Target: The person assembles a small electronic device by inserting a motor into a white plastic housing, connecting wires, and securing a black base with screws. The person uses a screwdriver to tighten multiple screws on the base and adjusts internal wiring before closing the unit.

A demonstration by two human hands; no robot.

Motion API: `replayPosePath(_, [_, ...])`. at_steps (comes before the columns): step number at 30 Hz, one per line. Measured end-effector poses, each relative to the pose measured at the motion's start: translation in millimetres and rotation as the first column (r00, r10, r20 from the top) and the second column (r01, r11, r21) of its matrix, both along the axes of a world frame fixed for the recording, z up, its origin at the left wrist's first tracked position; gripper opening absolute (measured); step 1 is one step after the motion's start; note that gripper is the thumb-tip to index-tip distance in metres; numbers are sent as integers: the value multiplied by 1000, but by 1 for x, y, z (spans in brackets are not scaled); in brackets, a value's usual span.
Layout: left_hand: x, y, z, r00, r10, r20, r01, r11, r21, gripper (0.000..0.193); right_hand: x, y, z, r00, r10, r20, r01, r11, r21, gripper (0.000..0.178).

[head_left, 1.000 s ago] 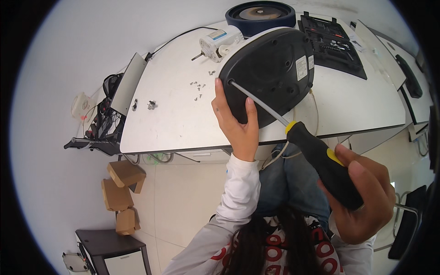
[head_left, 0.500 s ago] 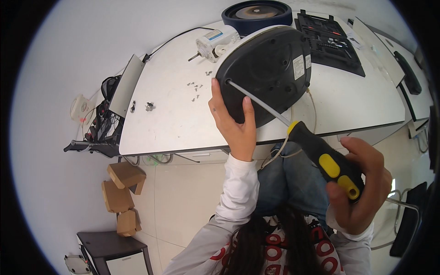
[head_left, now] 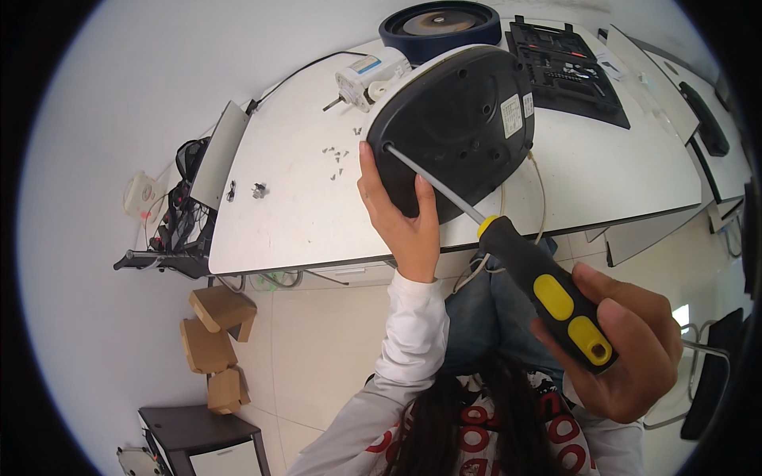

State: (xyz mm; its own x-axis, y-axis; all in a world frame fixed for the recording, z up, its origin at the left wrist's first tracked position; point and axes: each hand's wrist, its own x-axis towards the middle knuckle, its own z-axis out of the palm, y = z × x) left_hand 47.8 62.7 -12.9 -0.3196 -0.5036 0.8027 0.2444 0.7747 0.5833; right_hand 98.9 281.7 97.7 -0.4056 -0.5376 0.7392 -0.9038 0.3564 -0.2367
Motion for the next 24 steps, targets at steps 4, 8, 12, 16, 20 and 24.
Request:
replayPosePath(4, [0, -1, -2, 1000, 16, -2, -16, 1000, -7, 67, -1, 4, -2, 1000, 13, -8, -12, 999, 42, 78])
replayPosePath(8, [0, 1, -1, 1000, 4, 0, -4, 1000, 16, 67, -1, 5, 2, 1000, 7, -7, -6, 998, 64, 80])
replayPosePath(12, [1, 1, 0, 1000, 11, 9, -12, 1000, 12, 66, -4, 7, 2, 999, 34, -8, -34, 998, 57, 80])
replayPosePath(16, [-1, 2, -1, 1000, 7, 8, -7, 1000, 7, 66, -7, 9, 1, 999, 33, 36, -34, 999, 34, 69])
replayPosePath(20, [1, 2, -2, 1000, 4, 10, -4, 1000, 15, 67, -7, 4, -6, 995, 7, 96, 0, 997, -73, 53])
replayPosePath(24, [0, 2, 0, 1000, -2, 11, 2, 1000, 9, 67, -6, 6, -2, 984, -53, 170, 62, 997, -47, 47])
